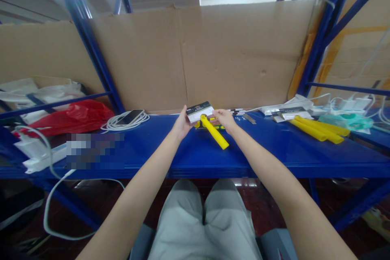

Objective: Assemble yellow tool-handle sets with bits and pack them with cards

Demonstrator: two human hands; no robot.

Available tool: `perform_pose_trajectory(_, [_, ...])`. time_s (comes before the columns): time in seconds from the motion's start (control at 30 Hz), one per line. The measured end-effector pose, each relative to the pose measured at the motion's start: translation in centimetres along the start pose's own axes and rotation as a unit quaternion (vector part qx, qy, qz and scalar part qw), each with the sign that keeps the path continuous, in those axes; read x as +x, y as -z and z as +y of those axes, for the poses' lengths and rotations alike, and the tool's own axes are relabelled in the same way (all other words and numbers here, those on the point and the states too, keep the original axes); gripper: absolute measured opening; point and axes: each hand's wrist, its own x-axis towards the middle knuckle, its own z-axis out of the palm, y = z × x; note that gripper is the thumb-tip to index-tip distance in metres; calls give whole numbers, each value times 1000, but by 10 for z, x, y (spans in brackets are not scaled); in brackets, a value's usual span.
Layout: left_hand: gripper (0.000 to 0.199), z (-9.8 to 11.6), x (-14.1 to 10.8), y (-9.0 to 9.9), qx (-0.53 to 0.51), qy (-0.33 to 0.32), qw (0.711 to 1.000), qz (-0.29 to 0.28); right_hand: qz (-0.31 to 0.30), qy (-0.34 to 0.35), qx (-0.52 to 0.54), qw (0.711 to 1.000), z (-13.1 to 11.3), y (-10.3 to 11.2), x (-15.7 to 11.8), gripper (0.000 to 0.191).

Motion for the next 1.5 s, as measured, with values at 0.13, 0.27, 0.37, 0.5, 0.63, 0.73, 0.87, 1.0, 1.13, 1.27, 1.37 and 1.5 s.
perform_pose_trajectory(0.13, [8,-4,-2,0,16,-35,999,25,2,-16,-10,1000,-3,-1,-3,9])
perform_pose_trajectory(0.27, [16,-7,1,4,32,-36,996,78,-22,-37,-19,999,-5,-3,-5,7])
perform_pose_trajectory(0.37, [16,-7,4,6,23,-43,994,100,-41,-48,-47,997,-4,-5,-6,4])
perform_pose_trajectory(0.5, [18,-6,5,8,-5,-54,993,109,-102,-28,-67,992,3,-7,-6,22])
perform_pose_trajectory(0.63, [19,-5,4,7,-5,-51,992,112,-159,-25,-58,985,12,-8,-6,64])
perform_pose_trajectory(0.73, [24,-4,2,6,6,-47,992,115,-164,-34,-75,983,13,-7,-6,82])
perform_pose_trajectory(0.87, [28,-3,0,4,21,-48,990,131,-171,-8,-130,977,11,-6,-7,61])
perform_pose_trajectory(1.0, [29,-3,0,4,36,-50,989,133,-175,47,-210,961,8,-7,-7,31])
perform_pose_trajectory(1.13, [30,-4,2,5,43,-45,990,125,-204,72,-319,923,7,-8,-8,29])
perform_pose_trajectory(1.27, [28,-5,3,5,47,-46,993,103,-204,115,-383,893,7,-8,-10,33])
perform_pose_trajectory(1.37, [29,-5,4,5,55,-45,994,80,-208,153,-413,873,7,-7,-10,36])
perform_pose_trajectory(1.5, [30,-4,2,3,90,-40,993,64,-196,188,-458,846,2,-6,-8,39])
